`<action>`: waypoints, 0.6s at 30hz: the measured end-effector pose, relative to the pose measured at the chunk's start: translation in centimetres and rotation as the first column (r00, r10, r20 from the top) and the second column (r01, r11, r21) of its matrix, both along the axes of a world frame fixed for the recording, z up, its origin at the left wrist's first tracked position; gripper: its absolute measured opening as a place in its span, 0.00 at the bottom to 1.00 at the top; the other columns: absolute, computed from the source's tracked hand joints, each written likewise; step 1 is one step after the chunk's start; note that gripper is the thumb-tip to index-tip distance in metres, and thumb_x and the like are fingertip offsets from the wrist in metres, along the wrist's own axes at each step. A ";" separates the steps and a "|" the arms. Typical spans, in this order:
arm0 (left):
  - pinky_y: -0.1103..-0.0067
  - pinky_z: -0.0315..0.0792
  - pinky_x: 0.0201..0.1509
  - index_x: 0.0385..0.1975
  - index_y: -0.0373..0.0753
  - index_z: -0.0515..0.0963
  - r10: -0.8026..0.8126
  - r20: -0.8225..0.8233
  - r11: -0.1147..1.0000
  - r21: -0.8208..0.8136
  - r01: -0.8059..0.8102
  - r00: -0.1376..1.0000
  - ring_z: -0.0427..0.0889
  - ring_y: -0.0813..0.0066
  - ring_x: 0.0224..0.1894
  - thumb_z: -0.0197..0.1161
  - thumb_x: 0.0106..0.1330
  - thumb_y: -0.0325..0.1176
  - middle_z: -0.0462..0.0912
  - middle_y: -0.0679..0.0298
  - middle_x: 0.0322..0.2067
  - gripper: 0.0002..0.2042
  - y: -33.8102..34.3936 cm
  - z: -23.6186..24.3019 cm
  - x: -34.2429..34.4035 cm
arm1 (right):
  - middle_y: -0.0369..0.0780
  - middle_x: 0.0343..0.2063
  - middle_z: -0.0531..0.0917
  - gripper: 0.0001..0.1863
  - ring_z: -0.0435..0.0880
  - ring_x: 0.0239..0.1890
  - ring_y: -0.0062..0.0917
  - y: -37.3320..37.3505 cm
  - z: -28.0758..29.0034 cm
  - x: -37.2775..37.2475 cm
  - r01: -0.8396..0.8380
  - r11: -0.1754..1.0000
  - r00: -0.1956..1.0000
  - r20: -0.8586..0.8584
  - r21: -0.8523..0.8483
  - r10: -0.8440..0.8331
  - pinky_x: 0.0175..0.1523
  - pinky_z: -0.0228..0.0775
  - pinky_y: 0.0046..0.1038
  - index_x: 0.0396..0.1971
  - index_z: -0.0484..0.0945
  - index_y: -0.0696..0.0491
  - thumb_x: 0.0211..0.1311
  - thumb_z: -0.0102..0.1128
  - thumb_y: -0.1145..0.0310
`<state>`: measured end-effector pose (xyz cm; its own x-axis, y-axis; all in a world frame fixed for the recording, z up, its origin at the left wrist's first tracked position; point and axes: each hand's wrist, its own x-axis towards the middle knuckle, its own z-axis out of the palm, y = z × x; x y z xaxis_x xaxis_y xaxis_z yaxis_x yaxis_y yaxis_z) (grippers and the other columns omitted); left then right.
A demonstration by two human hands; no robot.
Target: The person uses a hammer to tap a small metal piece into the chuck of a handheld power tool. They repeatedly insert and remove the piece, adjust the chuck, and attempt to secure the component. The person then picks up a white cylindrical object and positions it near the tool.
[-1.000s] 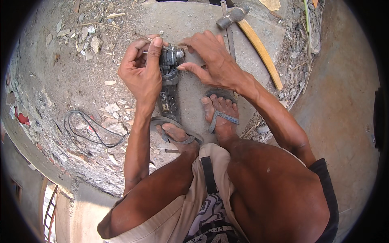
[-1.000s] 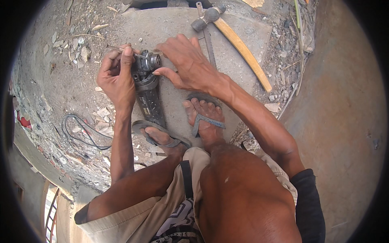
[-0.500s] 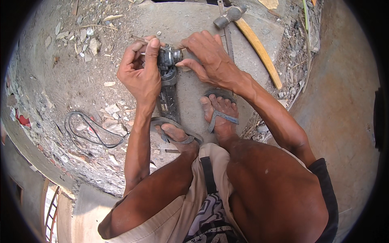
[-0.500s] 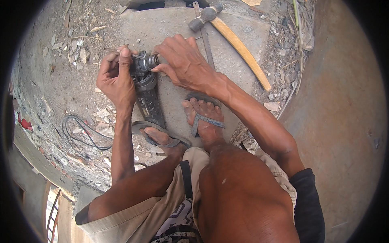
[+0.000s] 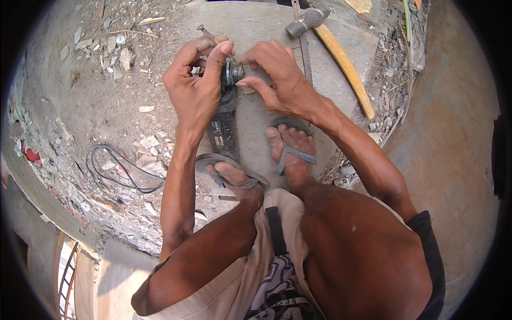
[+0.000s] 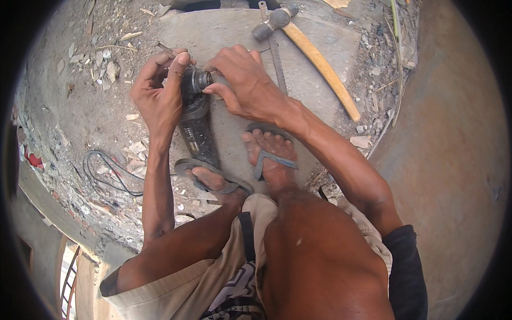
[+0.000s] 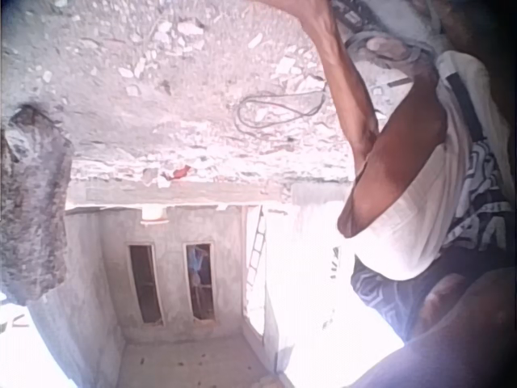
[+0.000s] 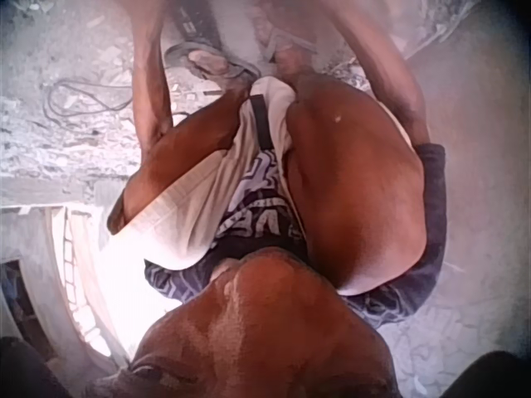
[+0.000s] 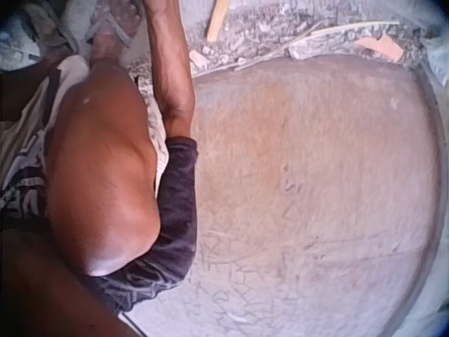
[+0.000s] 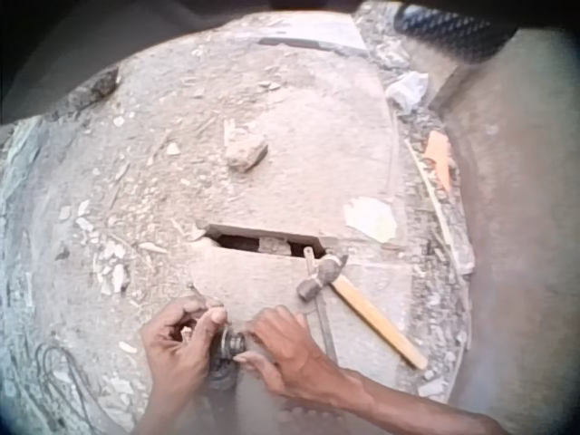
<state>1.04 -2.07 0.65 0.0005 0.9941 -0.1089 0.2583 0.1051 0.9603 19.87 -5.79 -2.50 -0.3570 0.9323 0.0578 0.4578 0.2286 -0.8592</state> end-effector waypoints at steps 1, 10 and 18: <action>0.87 0.71 0.33 0.42 0.34 0.88 -0.018 -0.006 1.000 0.001 0.018 1.000 0.79 0.88 0.30 0.73 0.70 0.32 0.89 0.67 0.31 0.08 0.0 0.0 0.0 | 0.41 0.42 0.77 0.19 0.74 0.47 0.38 0.0 -0.1 -0.1 0.001 1.000 1.000 -0.018 -0.003 -0.001 0.53 0.59 0.40 0.50 0.77 0.54 0.66 0.68 0.59; 0.85 0.74 0.33 0.41 0.34 0.88 -0.043 0.081 0.998 -0.038 0.046 0.996 0.81 0.87 0.29 0.71 0.71 0.30 0.89 0.67 0.30 0.06 -0.1 0.0 -0.1 | 0.41 0.41 0.77 0.18 0.75 0.46 0.37 0.2 -0.7 -0.1 -0.011 0.990 1.000 -0.012 0.138 0.013 0.51 0.59 0.39 0.51 0.77 0.54 0.63 0.69 0.66; 0.82 0.76 0.36 0.38 0.33 0.88 -0.174 -0.065 0.979 0.098 0.180 0.983 0.84 0.80 0.32 0.73 0.66 0.24 0.90 0.62 0.32 0.04 -0.1 -0.1 -1.0 | 0.39 0.39 0.78 0.21 0.76 0.43 0.34 0.4 -0.8 -0.1 0.001 0.986 0.999 -0.041 0.169 0.006 0.49 0.59 0.37 0.51 0.78 0.52 0.58 0.72 0.70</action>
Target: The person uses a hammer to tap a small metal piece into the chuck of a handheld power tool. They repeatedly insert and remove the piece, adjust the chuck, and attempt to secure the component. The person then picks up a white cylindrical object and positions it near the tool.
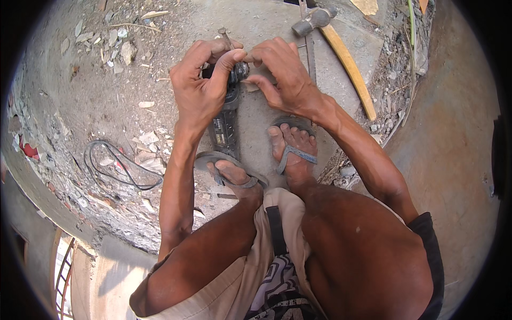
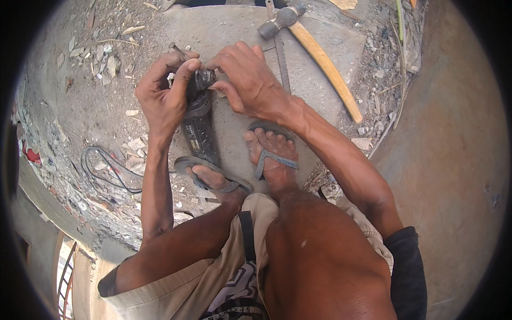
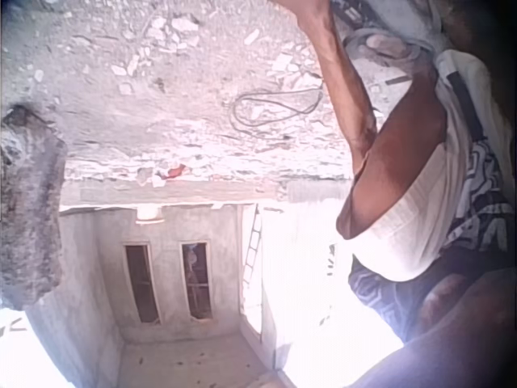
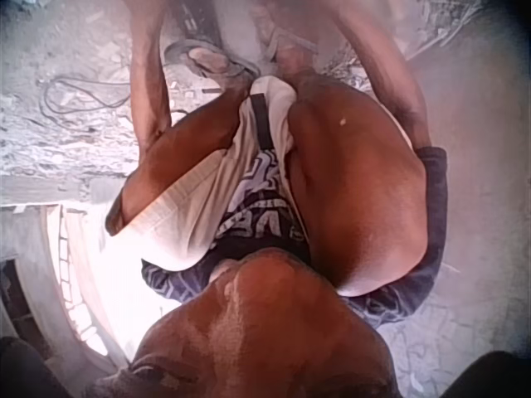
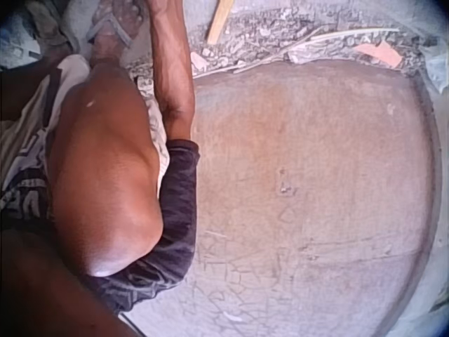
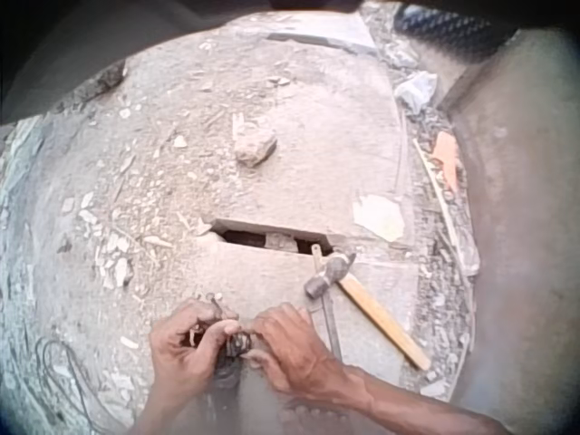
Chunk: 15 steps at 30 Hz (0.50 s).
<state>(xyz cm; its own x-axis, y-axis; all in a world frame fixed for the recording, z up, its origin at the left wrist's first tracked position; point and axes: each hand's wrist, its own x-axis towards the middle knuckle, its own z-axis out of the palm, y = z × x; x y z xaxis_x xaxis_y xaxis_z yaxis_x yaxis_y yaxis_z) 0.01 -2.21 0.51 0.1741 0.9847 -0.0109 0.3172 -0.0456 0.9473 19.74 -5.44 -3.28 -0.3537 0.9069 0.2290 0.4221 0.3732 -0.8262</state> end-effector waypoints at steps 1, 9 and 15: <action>0.82 0.76 0.37 0.38 0.33 0.88 -0.006 -0.006 1.000 0.019 0.006 1.000 0.84 0.79 0.32 0.73 0.66 0.24 0.89 0.61 0.32 0.04 0.0 0.1 0.0 | 0.39 0.39 0.78 0.21 0.76 0.43 0.34 0.0 0.1 0.0 0.002 1.000 1.000 0.002 0.003 -0.002 0.49 0.59 0.37 0.51 0.78 0.52 0.58 0.72 0.70; 0.79 0.78 0.39 0.36 0.33 0.89 -0.080 0.042 0.989 0.125 0.074 0.996 0.85 0.75 0.34 0.72 0.64 0.21 0.89 0.60 0.32 0.03 0.1 0.3 0.0 | 0.38 0.37 0.78 0.21 0.77 0.43 0.33 0.0 0.2 0.2 0.001 0.999 1.000 -0.007 -0.042 -0.001 0.50 0.59 0.36 0.50 0.78 0.52 0.57 0.75 0.69; 0.79 0.78 0.39 0.35 0.34 0.90 -0.078 0.040 0.990 0.124 0.073 0.996 0.84 0.75 0.33 0.74 0.62 0.22 0.90 0.61 0.32 0.04 0.0 0.3 0.1 | 0.39 0.37 0.78 0.20 0.76 0.43 0.34 0.1 0.2 0.2 -0.003 0.999 1.000 0.008 -0.053 0.004 0.50 0.60 0.37 0.49 0.79 0.53 0.58 0.75 0.68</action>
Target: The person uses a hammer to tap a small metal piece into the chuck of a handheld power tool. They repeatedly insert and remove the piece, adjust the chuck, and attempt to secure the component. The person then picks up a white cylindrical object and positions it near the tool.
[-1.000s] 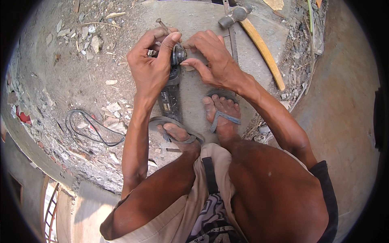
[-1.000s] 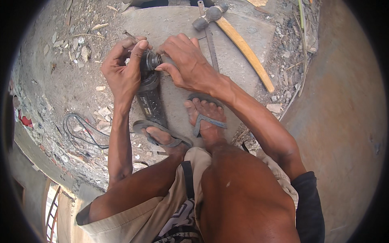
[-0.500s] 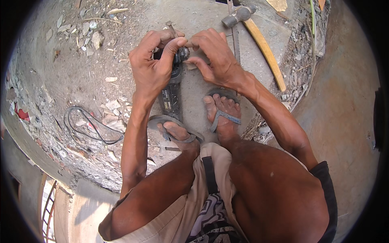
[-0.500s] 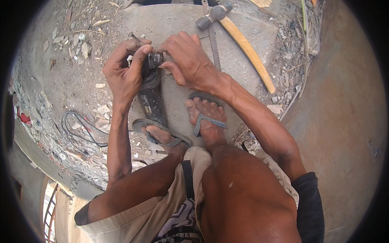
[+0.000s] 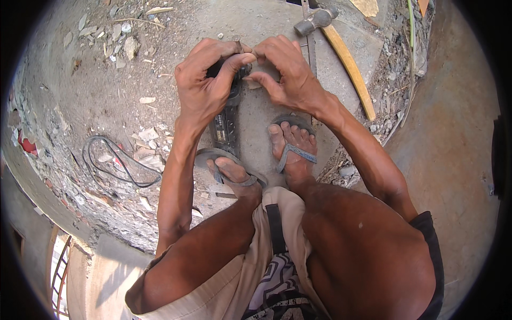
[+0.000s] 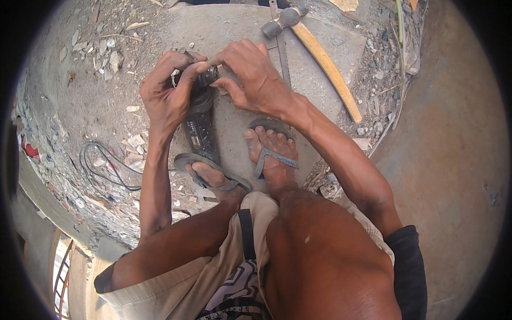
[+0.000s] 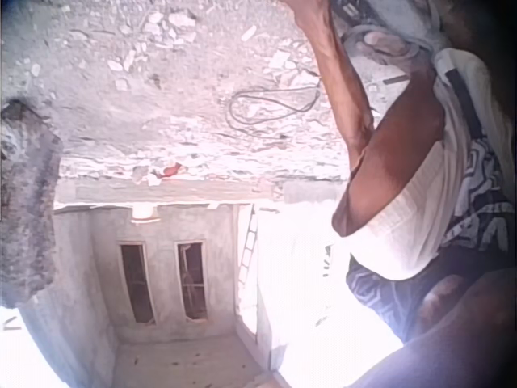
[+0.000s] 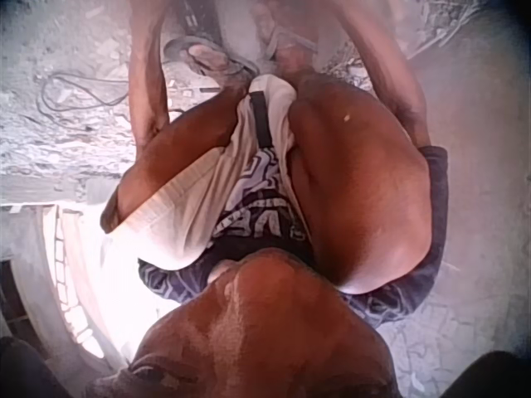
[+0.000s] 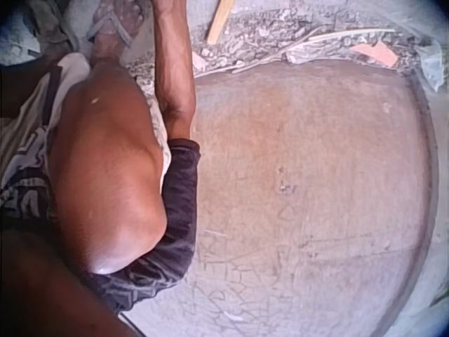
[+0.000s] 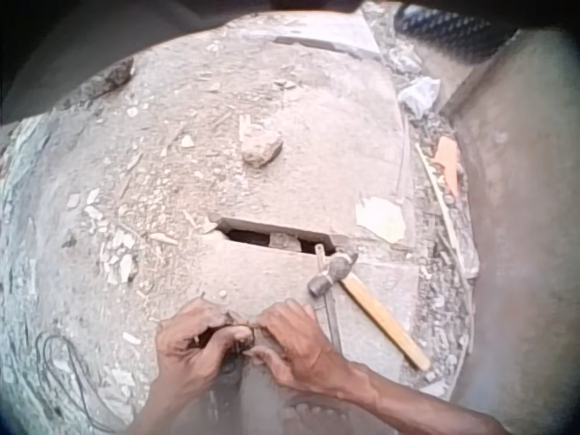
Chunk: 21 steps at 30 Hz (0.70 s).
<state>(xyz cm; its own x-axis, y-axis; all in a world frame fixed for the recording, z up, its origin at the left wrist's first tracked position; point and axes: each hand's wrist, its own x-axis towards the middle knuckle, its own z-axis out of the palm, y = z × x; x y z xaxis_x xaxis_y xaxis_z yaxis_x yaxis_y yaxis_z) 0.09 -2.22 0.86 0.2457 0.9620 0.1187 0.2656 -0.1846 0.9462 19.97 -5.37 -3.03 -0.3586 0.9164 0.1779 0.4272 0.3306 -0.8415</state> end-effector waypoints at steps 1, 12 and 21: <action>0.79 0.78 0.39 0.35 0.34 0.90 -0.008 -0.007 1.000 0.011 0.008 1.000 0.84 0.75 0.33 0.74 0.62 0.22 0.90 0.62 0.32 0.04 0.0 0.0 -0.1 | 0.39 0.37 0.78 0.20 0.76 0.43 0.34 0.0 0.0 0.0 -0.002 1.000 1.000 0.002 -0.004 0.002 0.50 0.60 0.38 0.48 0.79 0.53 0.58 0.75 0.67; 0.78 0.78 0.38 0.35 0.35 0.90 -0.060 -0.031 0.996 0.060 0.061 0.998 0.85 0.75 0.34 0.75 0.60 0.21 0.90 0.62 0.32 0.05 0.3 -0.5 -0.5 | 0.40 0.37 0.77 0.19 0.76 0.43 0.35 0.1 0.1 0.2 -0.022 1.000 1.000 0.017 -0.012 0.022 0.51 0.61 0.38 0.48 0.79 0.55 0.60 0.74 0.66; 0.77 0.77 0.37 0.35 0.33 0.88 -0.182 -0.067 0.971 0.144 0.190 0.981 0.85 0.71 0.33 0.76 0.57 0.19 0.89 0.60 0.31 0.07 1.3 -0.1 -0.8 | 0.40 0.39 0.79 0.19 0.77 0.45 0.36 0.0 0.3 0.5 -0.029 0.999 0.998 0.061 -0.030 0.031 0.51 0.61 0.39 0.47 0.80 0.56 0.58 0.75 0.66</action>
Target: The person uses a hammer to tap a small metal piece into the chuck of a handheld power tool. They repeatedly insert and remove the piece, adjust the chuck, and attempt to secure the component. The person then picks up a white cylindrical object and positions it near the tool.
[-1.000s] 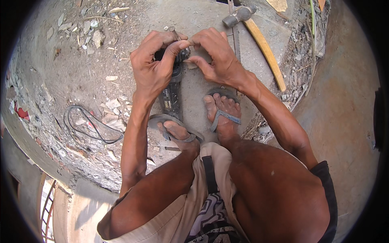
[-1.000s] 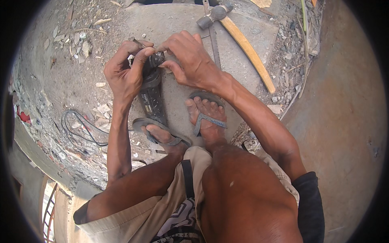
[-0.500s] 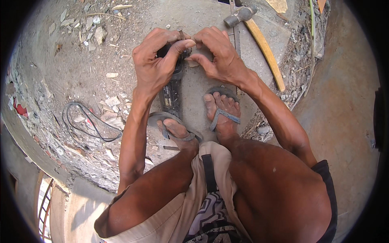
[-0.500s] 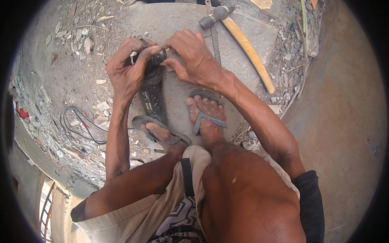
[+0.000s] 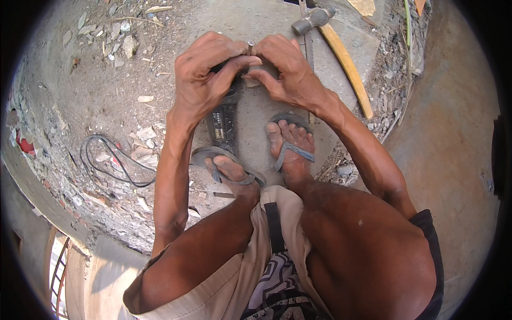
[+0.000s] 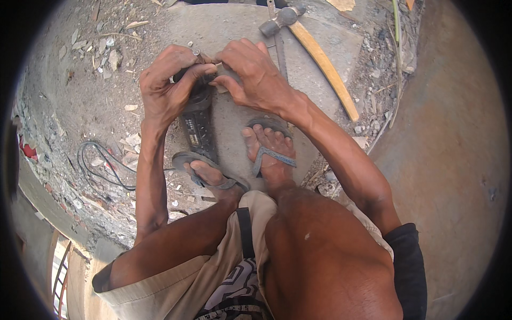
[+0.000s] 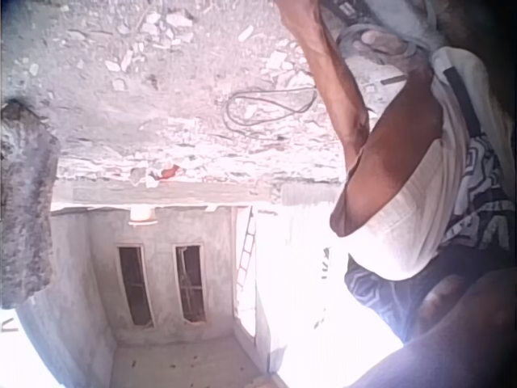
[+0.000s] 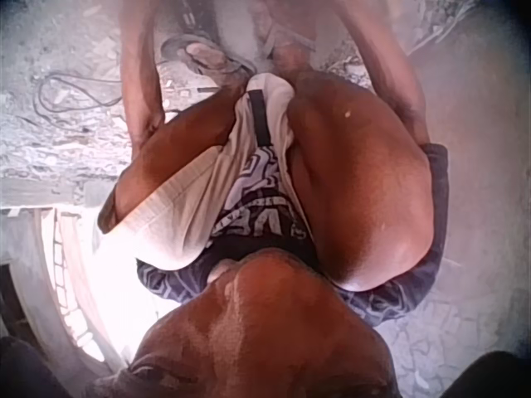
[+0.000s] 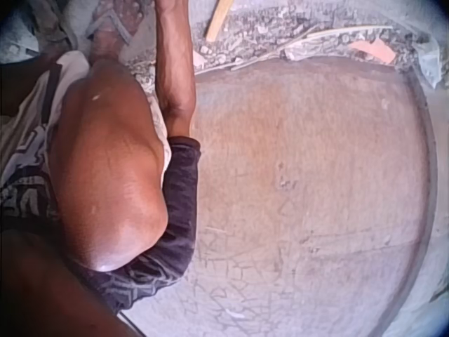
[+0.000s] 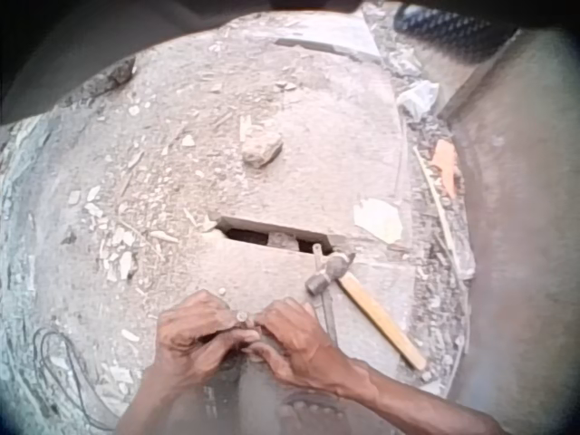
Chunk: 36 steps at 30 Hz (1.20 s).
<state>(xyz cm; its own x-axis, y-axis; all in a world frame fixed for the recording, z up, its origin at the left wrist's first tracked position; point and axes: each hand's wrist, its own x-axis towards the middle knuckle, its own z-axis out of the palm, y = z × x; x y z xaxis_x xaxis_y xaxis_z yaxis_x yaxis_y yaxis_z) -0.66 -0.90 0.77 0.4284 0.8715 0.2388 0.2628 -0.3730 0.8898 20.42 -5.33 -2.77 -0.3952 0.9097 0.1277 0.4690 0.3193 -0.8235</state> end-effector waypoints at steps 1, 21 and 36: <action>0.76 0.77 0.37 0.35 0.33 0.88 -0.019 -0.005 0.999 0.027 0.019 1.000 0.85 0.71 0.33 0.76 0.57 0.19 0.89 0.60 0.31 0.07 0.1 0.1 0.1 | 0.41 0.39 0.79 0.19 0.77 0.45 0.36 0.0 0.0 0.0 -0.001 1.000 1.000 0.005 -0.002 0.001 0.52 0.61 0.39 0.47 0.80 0.56 0.58 0.75 0.66; 0.76 0.78 0.41 0.38 0.35 0.91 -0.111 -0.057 0.989 -0.105 0.105 0.992 0.86 0.70 0.36 0.74 0.61 0.22 0.89 0.61 0.32 0.07 1.1 0.6 -1.0 | 0.38 0.35 0.86 0.15 0.76 0.32 0.20 2.4 4.3 0.1 0.099 0.987 0.906 -0.400 -0.123 -0.141 0.38 0.70 0.23 0.48 0.87 0.56 0.61 0.73 0.72; 0.64 0.71 0.64 0.54 0.36 0.82 -0.086 -0.247 0.987 -0.150 0.049 0.965 0.78 0.58 0.58 0.78 0.57 0.30 0.83 0.57 0.51 0.24 -0.8 1.2 -1.9 | 0.44 0.32 0.88 0.07 0.87 0.33 0.31 2.4 5.3 -0.7 0.132 0.990 0.917 -0.374 -0.041 -0.138 0.39 0.77 0.28 0.41 0.86 0.60 0.64 0.68 0.81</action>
<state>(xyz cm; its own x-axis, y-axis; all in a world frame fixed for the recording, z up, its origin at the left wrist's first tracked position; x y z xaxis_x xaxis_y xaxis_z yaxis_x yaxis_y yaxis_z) -2.55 -1.73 2.02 0.5179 0.8554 -0.0079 0.4637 -0.2730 0.8429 19.75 -2.92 2.53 -0.1939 0.9540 0.2288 0.1622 0.2612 -0.9515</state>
